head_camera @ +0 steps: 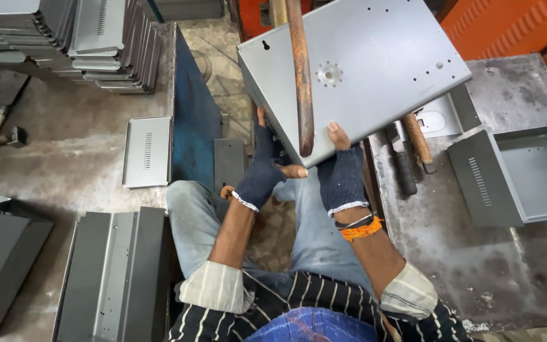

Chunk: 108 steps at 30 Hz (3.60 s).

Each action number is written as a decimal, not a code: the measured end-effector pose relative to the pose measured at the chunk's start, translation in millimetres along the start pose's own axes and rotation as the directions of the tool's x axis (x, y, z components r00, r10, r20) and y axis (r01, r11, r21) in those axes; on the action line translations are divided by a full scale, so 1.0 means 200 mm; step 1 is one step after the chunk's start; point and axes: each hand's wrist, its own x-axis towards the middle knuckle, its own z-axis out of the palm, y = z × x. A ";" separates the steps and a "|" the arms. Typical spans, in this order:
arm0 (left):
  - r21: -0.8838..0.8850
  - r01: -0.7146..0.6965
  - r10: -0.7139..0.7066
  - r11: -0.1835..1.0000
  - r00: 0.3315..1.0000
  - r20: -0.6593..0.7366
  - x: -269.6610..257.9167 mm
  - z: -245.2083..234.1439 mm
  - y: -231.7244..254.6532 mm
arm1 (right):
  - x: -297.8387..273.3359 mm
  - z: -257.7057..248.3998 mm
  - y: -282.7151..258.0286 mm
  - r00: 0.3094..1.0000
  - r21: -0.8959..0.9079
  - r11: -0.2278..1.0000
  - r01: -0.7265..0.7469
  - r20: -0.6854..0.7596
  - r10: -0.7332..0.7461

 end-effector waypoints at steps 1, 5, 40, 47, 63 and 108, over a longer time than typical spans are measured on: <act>0.065 0.023 -0.022 0.998 1.000 -0.006 0.01 -0.01 0.01 | 0.02 0.04 -0.07 0.887 0.507 0.766 -0.395 -0.007 0.461; 0.052 -0.039 0.038 0.998 0.999 0.029 0.00 -0.03 -0.06 | 0.01 0.04 -0.02 0.970 0.342 0.910 -0.233 0.016 0.242; 0.291 -0.254 0.319 0.922 0.926 -0.204 -0.20 -0.10 0.16 | -0.13 -0.38 0.00 0.902 0.482 0.787 -0.385 0.017 0.431; 0.332 -0.182 0.204 0.926 0.978 -0.033 -0.20 -0.04 0.32 | 0.06 -0.53 -0.08 0.858 0.426 0.754 -0.500 0.128 0.497; 0.265 -0.284 0.341 0.921 0.918 -0.201 -0.12 0.09 0.09 | 0.32 -0.67 0.10 0.919 0.448 0.804 -0.392 0.221 0.325; 0.332 -0.093 0.209 0.939 0.919 -0.334 -0.25 0.26 -0.11 | 0.52 -0.64 -0.15 0.881 0.325 0.847 -0.421 0.367 0.297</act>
